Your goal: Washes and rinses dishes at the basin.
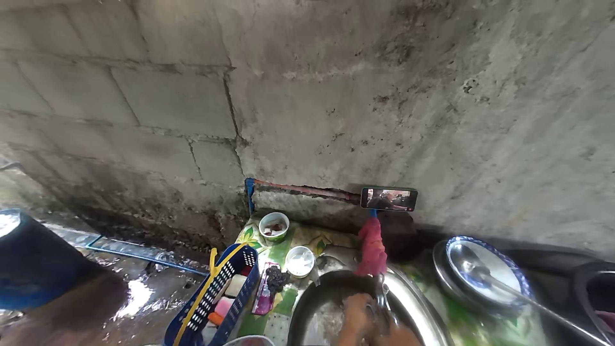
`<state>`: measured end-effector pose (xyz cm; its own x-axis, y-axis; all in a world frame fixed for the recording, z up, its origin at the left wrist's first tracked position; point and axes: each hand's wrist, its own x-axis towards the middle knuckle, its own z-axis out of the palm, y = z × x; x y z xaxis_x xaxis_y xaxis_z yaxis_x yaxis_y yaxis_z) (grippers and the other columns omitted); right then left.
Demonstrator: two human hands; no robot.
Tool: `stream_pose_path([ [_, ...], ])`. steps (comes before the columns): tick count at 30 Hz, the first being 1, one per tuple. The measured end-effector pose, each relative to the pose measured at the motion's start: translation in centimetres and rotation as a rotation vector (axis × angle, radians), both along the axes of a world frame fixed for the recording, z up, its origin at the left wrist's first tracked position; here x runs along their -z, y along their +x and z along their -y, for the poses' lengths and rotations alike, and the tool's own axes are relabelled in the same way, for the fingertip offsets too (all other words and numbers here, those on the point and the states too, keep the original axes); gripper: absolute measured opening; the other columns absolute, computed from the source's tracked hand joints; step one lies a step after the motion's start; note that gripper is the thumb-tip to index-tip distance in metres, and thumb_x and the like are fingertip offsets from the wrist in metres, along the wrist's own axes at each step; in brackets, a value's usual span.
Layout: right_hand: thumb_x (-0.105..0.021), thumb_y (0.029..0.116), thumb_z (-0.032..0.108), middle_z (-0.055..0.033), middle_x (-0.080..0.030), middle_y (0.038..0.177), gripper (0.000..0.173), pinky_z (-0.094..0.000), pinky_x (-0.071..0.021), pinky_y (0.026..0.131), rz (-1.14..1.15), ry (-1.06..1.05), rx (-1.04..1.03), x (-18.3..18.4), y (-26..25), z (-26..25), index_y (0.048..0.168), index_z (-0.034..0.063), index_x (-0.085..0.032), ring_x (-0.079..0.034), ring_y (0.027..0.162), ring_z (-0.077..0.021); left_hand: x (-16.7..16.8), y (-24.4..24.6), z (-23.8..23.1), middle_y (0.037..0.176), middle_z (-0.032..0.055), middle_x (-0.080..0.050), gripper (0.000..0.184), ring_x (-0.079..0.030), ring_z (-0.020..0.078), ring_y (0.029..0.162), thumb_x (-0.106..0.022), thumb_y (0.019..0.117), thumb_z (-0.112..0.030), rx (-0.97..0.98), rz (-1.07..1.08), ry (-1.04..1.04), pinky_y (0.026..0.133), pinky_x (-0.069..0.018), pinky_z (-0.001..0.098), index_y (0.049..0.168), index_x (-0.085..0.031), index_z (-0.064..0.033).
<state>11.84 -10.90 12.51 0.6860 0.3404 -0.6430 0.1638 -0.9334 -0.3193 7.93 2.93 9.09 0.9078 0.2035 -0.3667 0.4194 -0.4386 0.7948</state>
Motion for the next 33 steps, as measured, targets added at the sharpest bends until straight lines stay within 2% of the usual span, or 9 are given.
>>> stream_pose_path([
  [5,-0.087,0.0784,0.030,-0.0250,-0.067,0.125,0.086,-0.0562,-0.0483,0.104,0.027,0.384,0.134,-0.6,-0.4,-1.6,0.147,-0.0003,-0.045,-0.064,0.118,-0.0381,2.1,-2.1,-2.6,0.122,0.0223,-0.068,0.032,-0.068,0.0355,0.111,-0.054,0.1003,-0.004,-0.266,-0.073,-0.099,0.099,-0.0533,0.0524,0.131,-0.062,-0.0019],
  [8,-0.087,0.0755,0.019,-0.0222,-0.068,0.122,0.078,-0.0534,-0.0501,0.101,0.068,0.517,0.162,0.3,-0.6,-2.3,0.142,-0.0008,-0.051,-0.065,0.116,-0.0343,3.8,-2.9,-3.2,0.121,0.0248,-0.066,0.035,-0.068,0.0376,0.107,-0.043,0.1089,-0.021,-0.382,-0.173,-0.218,0.095,-0.0530,0.0543,0.133,-0.060,-0.0019],
  [15,-0.088,0.0779,0.019,-0.0208,-0.067,0.127,0.077,-0.0484,-0.0502,0.103,0.060,0.692,0.283,2.2,-0.7,-2.4,0.142,-0.0015,-0.052,-0.064,0.118,-0.0301,5.8,-4.3,-2.8,0.121,0.0273,-0.064,0.049,-0.063,0.0391,0.111,-0.030,0.1131,-0.030,-0.429,-0.201,-0.300,0.099,-0.0488,0.0547,0.131,-0.061,0.0030],
  [19,-0.071,0.0971,0.021,-0.0165,-0.066,0.120,0.049,-0.0448,-0.0574,0.084,-0.259,0.868,0.478,3.5,0.2,-1.9,0.139,0.0018,-0.053,-0.066,0.101,-0.0238,5.9,-4.4,-1.9,0.127,0.0257,-0.064,0.043,-0.061,0.0378,0.117,-0.038,0.1117,-0.029,-0.553,-0.101,-0.559,0.102,-0.0482,0.0561,0.134,-0.060,0.0012],
  [22,-0.044,0.1106,0.032,-0.0137,-0.068,0.107,0.039,-0.0450,-0.0570,0.082,-0.425,0.799,0.612,2.5,-0.4,-1.3,0.134,0.0021,-0.055,-0.067,0.093,-0.0223,5.6,-3.8,-0.3,0.108,0.0181,-0.066,0.040,-0.064,0.0283,0.096,-0.041,0.1102,-0.030,-0.617,-0.091,-0.784,0.086,-0.0535,0.0485,0.126,-0.062,0.0001],
  [24,-0.037,0.1118,0.034,-0.0096,-0.068,0.098,0.038,-0.0422,-0.0570,0.076,-0.544,0.777,0.708,1.1,-1.0,-0.8,0.124,0.0055,-0.059,-0.067,0.087,-0.0197,4.4,-3.2,0.8,0.088,0.0088,-0.061,0.035,-0.058,0.0186,0.074,-0.041,0.1099,-0.032,-0.651,-0.133,-0.901,0.067,-0.0511,0.0378,0.112,-0.061,-0.0035],
  [27,-0.032,0.1110,0.040,-0.0081,-0.069,0.095,0.038,-0.0405,-0.0571,0.063,-0.816,0.807,0.699,3.0,-0.1,0.5,0.118,0.0132,-0.059,-0.068,0.080,-0.0211,3.4,-2.2,1.8,0.080,0.0085,-0.064,0.037,-0.060,0.0174,0.067,-0.039,0.1097,-0.028,-0.627,-0.076,-0.988,0.061,-0.0515,0.0361,0.102,-0.064,-0.0019],
  [30,-0.033,0.1104,0.041,-0.0098,-0.071,0.094,0.039,-0.0371,-0.0569,0.058,-0.959,0.800,0.669,4.2,0.8,1.8,0.118,0.0142,-0.059,-0.069,0.075,-0.0220,3.1,-1.6,2.0,0.086,0.0106,-0.068,0.036,-0.065,0.0196,0.077,-0.038,0.1099,-0.023,-0.549,0.020,-0.898,0.072,-0.0557,0.0402,0.105,-0.066,-0.0003],
  [33,-0.031,0.1106,0.038,-0.0114,-0.071,0.090,0.041,-0.0343,-0.0571,0.060,-0.995,0.750,0.685,0.1,0.1,2.3,0.114,0.0100,-0.061,-0.068,0.072,-0.0209,2.6,-1.7,0.7,0.120,0.0189,-0.067,0.036,-0.066,0.0271,0.106,-0.044,0.1101,-0.022,-0.435,0.010,-0.644,0.094,-0.0531,0.0466,0.134,-0.060,-0.0006],
])
